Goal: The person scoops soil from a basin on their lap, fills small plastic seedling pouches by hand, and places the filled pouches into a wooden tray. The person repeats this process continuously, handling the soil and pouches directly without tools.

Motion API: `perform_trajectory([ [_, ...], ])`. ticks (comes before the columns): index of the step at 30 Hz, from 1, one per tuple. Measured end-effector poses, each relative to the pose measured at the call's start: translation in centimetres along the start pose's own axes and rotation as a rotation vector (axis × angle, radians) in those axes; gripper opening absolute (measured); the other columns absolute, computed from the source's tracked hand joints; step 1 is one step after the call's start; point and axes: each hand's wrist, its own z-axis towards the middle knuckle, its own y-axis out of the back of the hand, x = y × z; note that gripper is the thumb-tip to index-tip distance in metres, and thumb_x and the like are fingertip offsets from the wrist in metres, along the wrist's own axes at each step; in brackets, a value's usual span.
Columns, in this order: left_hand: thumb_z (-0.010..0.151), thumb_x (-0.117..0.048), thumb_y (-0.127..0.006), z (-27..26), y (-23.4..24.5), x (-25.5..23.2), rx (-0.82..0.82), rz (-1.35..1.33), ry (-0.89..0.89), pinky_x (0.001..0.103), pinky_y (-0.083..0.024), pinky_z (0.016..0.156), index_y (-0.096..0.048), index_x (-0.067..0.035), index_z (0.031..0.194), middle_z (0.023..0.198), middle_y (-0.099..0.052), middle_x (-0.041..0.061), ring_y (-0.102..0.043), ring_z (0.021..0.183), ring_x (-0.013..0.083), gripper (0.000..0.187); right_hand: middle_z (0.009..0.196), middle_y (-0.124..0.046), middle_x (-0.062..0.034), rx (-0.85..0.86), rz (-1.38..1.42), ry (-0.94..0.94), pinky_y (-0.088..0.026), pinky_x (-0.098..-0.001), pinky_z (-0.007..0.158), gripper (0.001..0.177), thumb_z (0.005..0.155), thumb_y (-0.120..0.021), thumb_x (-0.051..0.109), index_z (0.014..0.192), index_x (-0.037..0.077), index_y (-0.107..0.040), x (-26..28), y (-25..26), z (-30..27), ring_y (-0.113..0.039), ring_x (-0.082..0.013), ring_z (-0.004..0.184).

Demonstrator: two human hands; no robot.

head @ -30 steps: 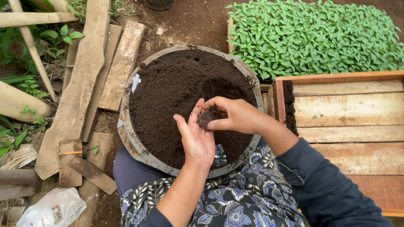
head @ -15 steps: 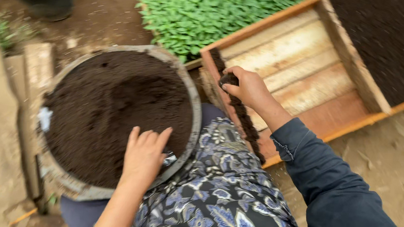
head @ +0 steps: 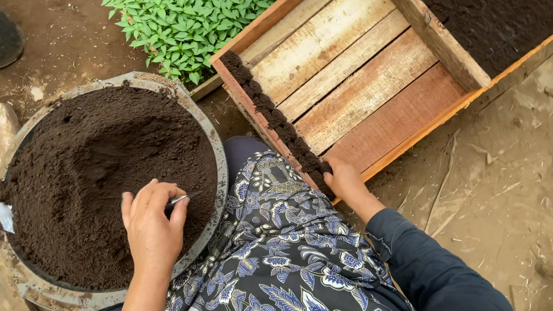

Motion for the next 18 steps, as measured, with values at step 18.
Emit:
perform_trajectory([
  [18,0.077,-0.012,-0.062,0.1,0.1,-4.9,0.229,-0.53,0.578,0.024,-0.042,0.061,-0.06,-0.012,0.082,0.075,-0.057,-0.002,-0.05,0.067,0.01,0.006,0.147,-0.006,-0.0126,0.122,0.082,0.007,-0.02,-0.0429,0.106,0.066,0.089,-0.044,0.021,0.141,0.012,-0.005,5.5,2.5,-1.3,-0.009,-0.0282,0.135],
])
